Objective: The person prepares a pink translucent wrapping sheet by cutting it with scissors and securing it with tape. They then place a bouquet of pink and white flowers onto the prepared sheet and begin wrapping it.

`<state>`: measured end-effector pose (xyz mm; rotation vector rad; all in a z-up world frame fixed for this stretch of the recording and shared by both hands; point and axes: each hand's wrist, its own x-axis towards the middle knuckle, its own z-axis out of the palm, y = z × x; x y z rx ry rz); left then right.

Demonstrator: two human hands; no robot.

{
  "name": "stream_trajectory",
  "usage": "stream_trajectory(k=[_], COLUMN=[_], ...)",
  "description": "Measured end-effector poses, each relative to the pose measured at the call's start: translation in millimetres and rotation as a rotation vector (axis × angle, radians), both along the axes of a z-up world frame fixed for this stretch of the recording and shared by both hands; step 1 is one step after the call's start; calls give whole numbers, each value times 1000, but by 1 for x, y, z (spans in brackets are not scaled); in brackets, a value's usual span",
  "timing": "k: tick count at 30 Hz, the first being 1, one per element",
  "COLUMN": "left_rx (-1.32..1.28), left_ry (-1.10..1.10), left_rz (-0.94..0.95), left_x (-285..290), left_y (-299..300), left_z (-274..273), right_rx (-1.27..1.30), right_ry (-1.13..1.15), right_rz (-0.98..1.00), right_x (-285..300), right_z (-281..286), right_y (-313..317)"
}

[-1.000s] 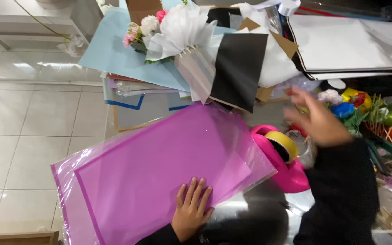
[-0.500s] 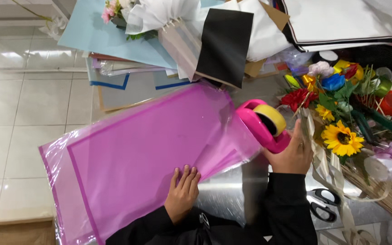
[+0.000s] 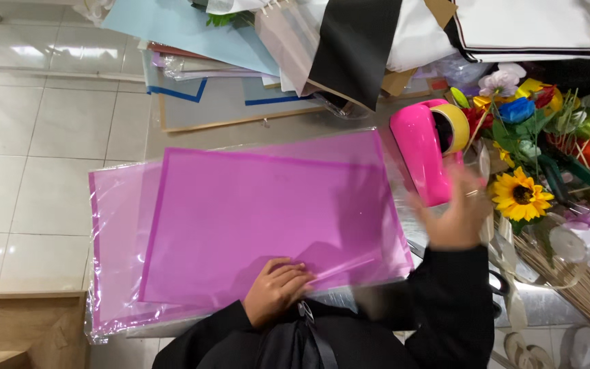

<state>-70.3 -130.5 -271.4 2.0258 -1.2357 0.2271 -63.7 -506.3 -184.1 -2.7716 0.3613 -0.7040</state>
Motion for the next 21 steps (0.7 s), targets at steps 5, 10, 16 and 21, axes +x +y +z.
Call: stream_trajectory(k=[5,10,16,21], left_rx=[-95,-214,107,128], left_ry=[-70,-310,-329,-153], left_rz=[-105,-143,-159,-193], left_x=[12,26,17,9], left_y=[-7,-12,7,26], left_z=[30,73,15,-7], right_rx=[731,62,-60,187], right_ry=[514,238,1098,579], right_rz=[568,454,124,507], right_x=[-69,-101,-96,33], right_z=[7,-31,-50,14], right_y=[57,25,-21,-4])
